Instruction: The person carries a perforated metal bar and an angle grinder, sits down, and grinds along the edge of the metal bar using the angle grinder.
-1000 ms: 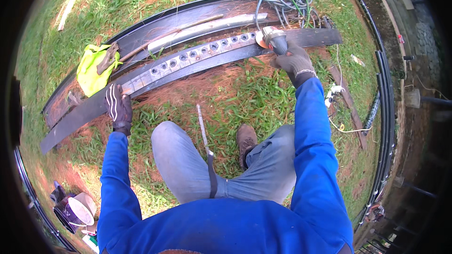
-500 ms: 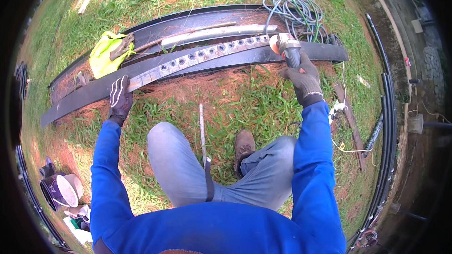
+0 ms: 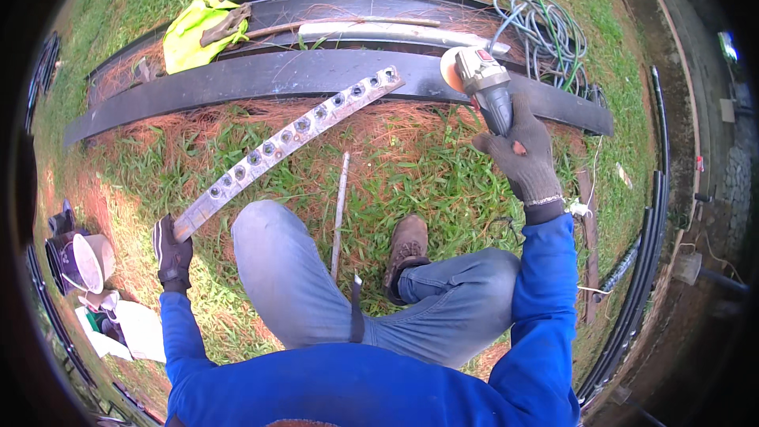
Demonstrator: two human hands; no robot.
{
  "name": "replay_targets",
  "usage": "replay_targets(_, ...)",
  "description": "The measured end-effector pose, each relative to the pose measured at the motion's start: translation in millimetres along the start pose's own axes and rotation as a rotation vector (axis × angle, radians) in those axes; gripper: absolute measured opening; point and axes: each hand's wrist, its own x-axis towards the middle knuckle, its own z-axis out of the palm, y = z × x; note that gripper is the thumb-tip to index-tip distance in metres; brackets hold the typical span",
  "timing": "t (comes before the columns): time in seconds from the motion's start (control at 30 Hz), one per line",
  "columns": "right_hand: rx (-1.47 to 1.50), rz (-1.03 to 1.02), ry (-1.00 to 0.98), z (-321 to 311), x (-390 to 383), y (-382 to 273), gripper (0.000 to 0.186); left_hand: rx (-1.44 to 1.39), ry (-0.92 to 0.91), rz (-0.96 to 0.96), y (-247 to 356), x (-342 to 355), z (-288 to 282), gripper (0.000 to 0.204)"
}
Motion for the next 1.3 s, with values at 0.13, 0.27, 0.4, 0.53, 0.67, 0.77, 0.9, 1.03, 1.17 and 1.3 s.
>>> replay_targets(0.13,-0.091,-0.181,-0.162,32.2,6.8,-19.5,0.096,0.046,-0.068,-0.128,-11.2,-58.8,-25.6,0.038)
replay_targets(0.27,-0.125,-0.308,-0.197,57.0,13.3,-40.8,0.088,-0.038,-0.028,-0.212,14.2,-105.9,-18.1,0.025)
replay_targets(0.4,-0.106,-0.372,-0.201,76.4,13.2,-52.2,0.083,-0.058,-0.058,-0.308,36.4,-145.3,7.8,0.022)
replay_targets(0.53,-0.077,-0.318,-0.252,87.6,4.5,-69.8,0.080,-0.270,-0.050,-0.463,39.7,-182.6,34.2,0.026)
replay_targets(0.67,-0.177,-0.254,-0.288,96.9,15.7,-60.0,0.085,-0.119,-0.104,-0.363,83.1,-157.8,8.5,0.021)
replay_targets(0.77,-0.258,-0.217,-0.299,101.9,25.0,-61.8,0.090,-0.084,-0.149,-0.364,86.0,-165.8,9.7,0.022)
replay_targets(0.9,-0.205,-0.291,-0.286,100.2,29.2,-67.2,0.089,-0.090,-0.101,-0.300,85.3,-174.0,15.9,0.023)
replay_targets(1.03,-0.224,-0.277,-0.294,96.8,26.0,-68.7,0.084,-0.084,-0.118,-0.313,90.7,-169.8,10.1,0.024)
replay_targets(1.17,-0.245,-0.268,-0.311,99.9,33.4,-62.1,0.082,-0.098,-0.126,-0.319,93.8,-167.2,7.5,0.025)
replay_targets(1.3,-0.153,-0.251,-0.321,98.0,37.2,-66.7,0.086,-0.081,-0.175,-0.373,88.0,-164.4,11.7,0.027)
